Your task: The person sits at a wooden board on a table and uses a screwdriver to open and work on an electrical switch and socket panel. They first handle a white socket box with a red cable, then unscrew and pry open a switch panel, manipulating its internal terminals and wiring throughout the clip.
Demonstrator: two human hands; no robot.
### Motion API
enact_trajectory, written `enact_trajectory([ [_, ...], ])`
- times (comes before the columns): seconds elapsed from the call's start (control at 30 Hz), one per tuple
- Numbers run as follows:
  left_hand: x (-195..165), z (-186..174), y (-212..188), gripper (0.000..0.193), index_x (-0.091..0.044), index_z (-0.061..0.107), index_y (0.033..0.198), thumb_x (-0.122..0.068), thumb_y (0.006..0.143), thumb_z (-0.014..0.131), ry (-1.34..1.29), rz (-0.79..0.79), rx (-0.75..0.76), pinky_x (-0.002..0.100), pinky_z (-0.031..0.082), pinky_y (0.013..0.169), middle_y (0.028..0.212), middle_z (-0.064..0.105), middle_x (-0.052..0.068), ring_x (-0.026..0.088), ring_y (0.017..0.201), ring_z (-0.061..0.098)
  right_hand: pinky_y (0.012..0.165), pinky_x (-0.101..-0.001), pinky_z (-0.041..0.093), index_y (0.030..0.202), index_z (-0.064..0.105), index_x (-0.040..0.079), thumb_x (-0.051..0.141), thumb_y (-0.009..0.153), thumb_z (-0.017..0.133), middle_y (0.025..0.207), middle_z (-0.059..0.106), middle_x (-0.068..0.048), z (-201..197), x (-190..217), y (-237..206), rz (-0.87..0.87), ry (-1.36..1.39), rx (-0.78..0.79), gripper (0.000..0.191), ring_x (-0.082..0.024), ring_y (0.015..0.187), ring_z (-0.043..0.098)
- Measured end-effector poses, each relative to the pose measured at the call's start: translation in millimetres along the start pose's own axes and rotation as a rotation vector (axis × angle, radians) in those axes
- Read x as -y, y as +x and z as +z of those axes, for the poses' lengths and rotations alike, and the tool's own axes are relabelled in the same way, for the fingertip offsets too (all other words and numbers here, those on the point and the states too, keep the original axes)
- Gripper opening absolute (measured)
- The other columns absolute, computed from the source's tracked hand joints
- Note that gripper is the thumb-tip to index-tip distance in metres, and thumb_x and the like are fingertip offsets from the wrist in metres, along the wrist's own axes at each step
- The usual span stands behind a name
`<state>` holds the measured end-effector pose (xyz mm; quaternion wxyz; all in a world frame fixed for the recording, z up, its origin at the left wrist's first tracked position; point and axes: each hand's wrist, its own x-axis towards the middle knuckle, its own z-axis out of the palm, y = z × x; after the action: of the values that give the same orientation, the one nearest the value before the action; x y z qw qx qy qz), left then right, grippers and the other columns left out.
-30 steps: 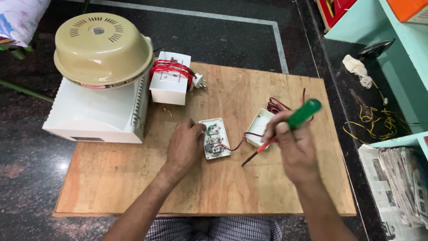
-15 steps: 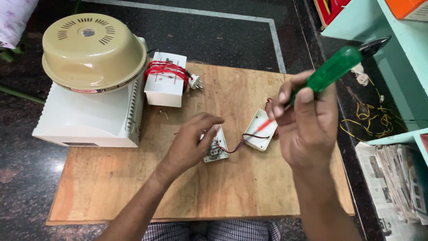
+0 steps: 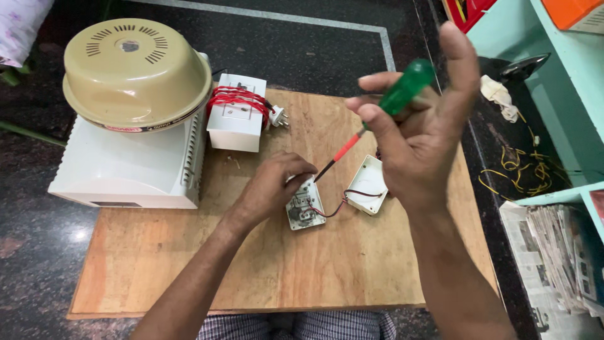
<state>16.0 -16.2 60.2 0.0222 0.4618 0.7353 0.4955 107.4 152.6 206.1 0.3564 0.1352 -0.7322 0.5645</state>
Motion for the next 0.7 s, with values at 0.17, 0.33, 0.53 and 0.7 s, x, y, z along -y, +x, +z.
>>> enact_trajectory([
  [0.17,12.0,5.3,-9.0,0.024,-0.007,0.074,0.109,-0.01,0.086,0.073,0.099,-0.159,-0.053,0.041,0.049,0.094,0.109,0.07,0.01,0.031,0.107,0.062,0.098,-0.0323,0.064,0.148,0.027,0.009,-0.011,0.108,0.064,0.123,0.064,-0.019,3.4,-8.1,-2.6,0.032,-0.061,0.032,0.058,-0.021,0.106,0.073],
  [0.33,18.0,17.2,-24.7,0.038,-0.009,0.071,0.115,-0.017,0.078,0.079,0.15,-0.202,-0.018,0.046,0.04,0.099,0.119,0.064,0.008,0.03,0.121,0.053,0.103,-0.0321,0.063,0.148,0.027,0.01,-0.012,0.115,0.06,0.124,0.062,-0.019,0.5,-16.6,-6.2,0.014,-0.022,0.08,0.051,-0.021,0.107,0.071],
  [0.53,28.1,30.3,-29.0,0.032,-0.012,0.074,0.11,-0.016,0.079,0.078,0.121,-0.259,-0.029,0.045,0.035,0.102,0.117,0.065,0.003,0.026,0.123,0.052,0.1,-0.0333,0.062,0.146,0.026,0.01,-0.013,0.11,0.056,0.123,0.062,-0.02,-3.5,-24.1,-9.2,0.046,-0.073,0.067,0.052,-0.022,0.105,0.072],
  [0.7,29.3,29.7,-28.8,0.031,-0.012,0.074,0.11,-0.017,0.079,0.077,0.115,-0.293,-0.007,0.044,0.034,0.102,0.117,0.065,0.003,0.025,0.122,0.052,0.108,-0.0343,0.063,0.147,0.026,0.011,-0.012,0.119,0.056,0.128,0.063,-0.019,-6.5,-32.6,-13.4,-0.003,-0.042,0.111,0.047,-0.022,0.111,0.073],
])
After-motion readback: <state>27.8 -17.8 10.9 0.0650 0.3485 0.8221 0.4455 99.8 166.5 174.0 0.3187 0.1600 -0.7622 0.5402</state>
